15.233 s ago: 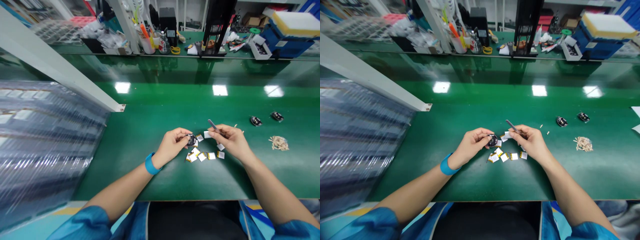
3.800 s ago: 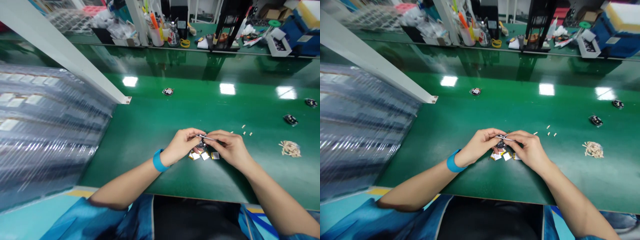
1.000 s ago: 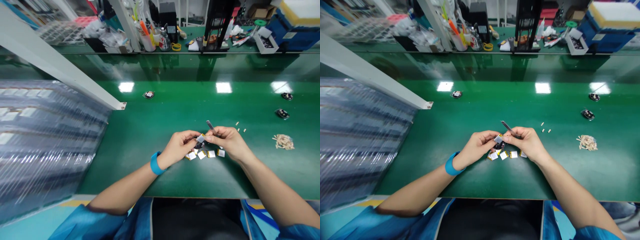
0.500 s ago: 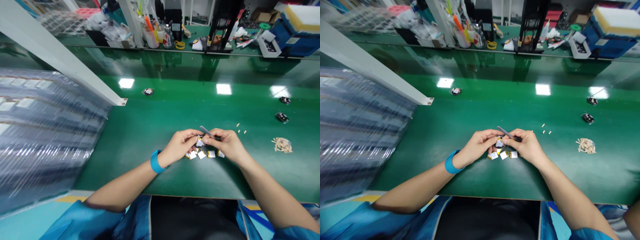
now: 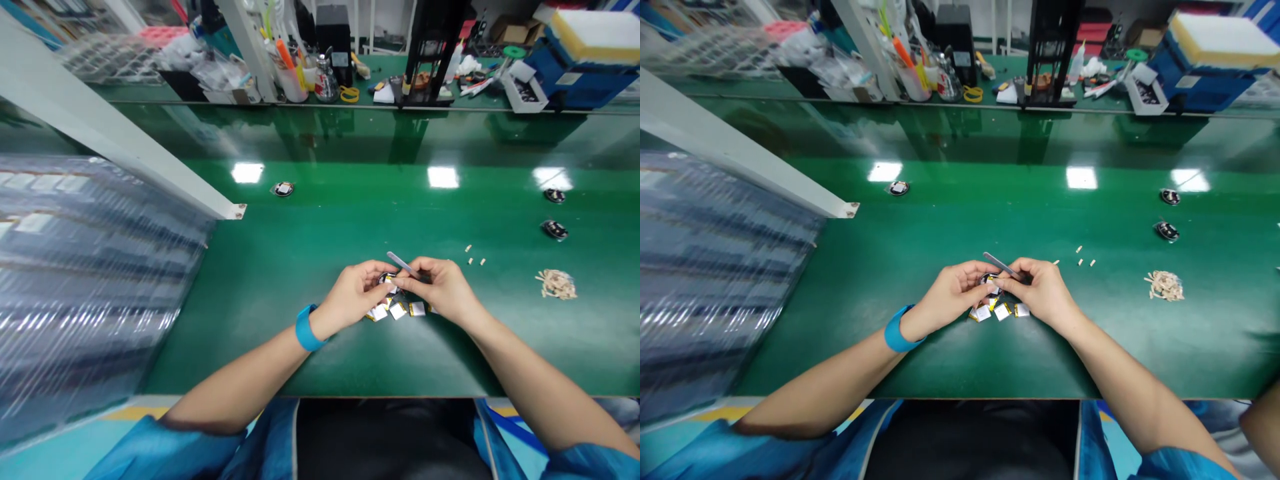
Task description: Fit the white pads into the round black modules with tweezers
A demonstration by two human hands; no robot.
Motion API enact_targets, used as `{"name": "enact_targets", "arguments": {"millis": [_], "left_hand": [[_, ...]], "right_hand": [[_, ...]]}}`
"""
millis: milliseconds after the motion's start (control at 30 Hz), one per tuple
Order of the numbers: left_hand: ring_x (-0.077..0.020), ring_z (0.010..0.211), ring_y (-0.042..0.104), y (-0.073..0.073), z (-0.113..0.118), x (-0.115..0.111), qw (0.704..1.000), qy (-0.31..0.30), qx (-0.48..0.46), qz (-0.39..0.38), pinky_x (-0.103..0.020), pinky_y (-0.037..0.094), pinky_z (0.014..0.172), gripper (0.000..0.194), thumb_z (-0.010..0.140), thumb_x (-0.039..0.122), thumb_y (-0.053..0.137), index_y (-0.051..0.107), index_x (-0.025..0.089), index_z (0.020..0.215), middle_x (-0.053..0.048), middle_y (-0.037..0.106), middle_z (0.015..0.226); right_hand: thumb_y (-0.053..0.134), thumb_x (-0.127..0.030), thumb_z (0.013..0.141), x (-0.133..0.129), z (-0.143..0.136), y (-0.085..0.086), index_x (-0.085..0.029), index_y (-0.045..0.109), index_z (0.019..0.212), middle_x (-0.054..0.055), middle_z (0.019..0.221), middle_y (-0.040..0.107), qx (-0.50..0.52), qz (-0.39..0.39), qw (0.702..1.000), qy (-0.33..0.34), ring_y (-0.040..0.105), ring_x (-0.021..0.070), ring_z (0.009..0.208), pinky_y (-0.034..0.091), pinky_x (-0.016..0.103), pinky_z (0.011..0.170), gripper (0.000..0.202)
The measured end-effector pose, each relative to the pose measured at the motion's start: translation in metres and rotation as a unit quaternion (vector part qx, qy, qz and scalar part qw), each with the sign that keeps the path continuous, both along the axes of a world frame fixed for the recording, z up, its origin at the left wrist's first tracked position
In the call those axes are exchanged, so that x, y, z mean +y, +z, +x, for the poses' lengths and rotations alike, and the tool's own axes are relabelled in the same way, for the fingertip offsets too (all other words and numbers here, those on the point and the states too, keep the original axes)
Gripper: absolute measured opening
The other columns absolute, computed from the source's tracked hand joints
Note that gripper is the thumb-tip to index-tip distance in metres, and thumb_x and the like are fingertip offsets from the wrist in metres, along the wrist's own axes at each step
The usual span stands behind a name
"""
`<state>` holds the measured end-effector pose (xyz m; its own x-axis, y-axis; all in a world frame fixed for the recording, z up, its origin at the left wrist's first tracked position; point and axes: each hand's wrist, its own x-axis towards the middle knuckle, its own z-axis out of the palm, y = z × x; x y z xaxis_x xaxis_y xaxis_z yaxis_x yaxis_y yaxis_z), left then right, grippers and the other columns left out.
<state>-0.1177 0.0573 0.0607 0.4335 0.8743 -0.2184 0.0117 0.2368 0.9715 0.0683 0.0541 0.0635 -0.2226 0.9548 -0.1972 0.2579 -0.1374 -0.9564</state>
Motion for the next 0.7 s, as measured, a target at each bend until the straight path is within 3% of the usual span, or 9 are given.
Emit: {"name": "enact_targets", "arguments": {"millis": [167, 300, 400, 500, 600, 700], "left_hand": [[-0.0150, 0.075, 0.066, 0.003, -0.003, 0.002, 0.998, -0.005, 0.057, 0.026, -0.024, 0.054, 0.065, 0.031, 0.077, 0.028, 0.067, 0.063, 0.011, 0.102, -0.010, 0.071, 0.095], [-0.0150, 0.071, 0.065, 0.001, -0.005, 0.021, 0.993, 0.038, 0.091, 0.061, -0.023, 0.053, 0.060, 0.036, 0.075, 0.035, 0.070, 0.062, 0.011, 0.101, -0.008, 0.070, 0.087], [-0.0102, 0.058, 0.059, -0.004, -0.004, 0.054, 0.988, 0.099, 0.091, 0.082, -0.018, 0.044, 0.047, 0.041, 0.072, 0.035, 0.072, 0.060, 0.011, 0.104, -0.006, 0.068, 0.084], [-0.0081, 0.060, 0.058, -0.009, -0.002, 0.092, 0.980, 0.157, 0.079, 0.090, -0.015, 0.043, 0.047, 0.042, 0.071, 0.025, 0.070, 0.061, 0.010, 0.110, -0.006, 0.065, 0.090], [-0.0081, 0.069, 0.062, -0.014, -0.003, 0.122, 0.970, 0.223, 0.062, 0.077, -0.016, 0.050, 0.056, 0.055, 0.072, 0.014, 0.067, 0.055, 0.013, 0.125, -0.011, 0.060, 0.112], [-0.0101, 0.078, 0.064, -0.022, -0.007, 0.136, 0.960, 0.256, 0.070, 0.091, -0.023, 0.055, 0.070, 0.072, 0.073, 0.011, 0.067, 0.042, 0.019, 0.140, -0.013, 0.050, 0.131]], "right_hand": [[0.074, -0.050, 0.075, -0.001, -0.006, 0.000, -0.015, 0.064, 0.076, 0.000, 0.066, 0.062, -0.020, 0.037, 0.999, -0.010, 0.052, 0.0113, 0.059, 0.038, 0.022, 0.055, 0.036], [0.070, -0.044, 0.084, 0.014, 0.008, 0.003, -0.015, 0.066, 0.078, -0.001, 0.065, 0.060, -0.146, 0.113, 0.981, -0.056, 0.052, 0.0109, 0.059, 0.036, 0.022, 0.056, 0.029], [0.069, -0.040, 0.086, 0.033, 0.047, 0.007, -0.016, 0.069, 0.085, 0.004, 0.079, 0.064, -0.311, 0.134, 0.926, -0.170, 0.058, 0.0157, 0.072, 0.042, 0.025, 0.067, 0.025], [0.067, -0.041, 0.087, 0.047, 0.102, 0.009, -0.016, 0.070, 0.098, 0.010, 0.099, 0.064, -0.428, 0.065, 0.845, -0.314, 0.061, 0.0226, 0.088, 0.046, 0.032, 0.079, 0.028], [0.069, -0.044, 0.085, 0.050, 0.151, 0.009, -0.015, 0.068, 0.109, 0.014, 0.112, 0.057, -0.461, -0.004, 0.775, -0.432, 0.061, 0.0260, 0.095, 0.047, 0.038, 0.086, 0.037], [0.072, -0.048, 0.082, 0.048, 0.178, 0.005, -0.015, 0.064, 0.116, 0.016, 0.117, 0.052, -0.461, -0.054, 0.738, -0.491, 0.061, 0.0282, 0.097, 0.047, 0.041, 0.086, 0.049]]}}
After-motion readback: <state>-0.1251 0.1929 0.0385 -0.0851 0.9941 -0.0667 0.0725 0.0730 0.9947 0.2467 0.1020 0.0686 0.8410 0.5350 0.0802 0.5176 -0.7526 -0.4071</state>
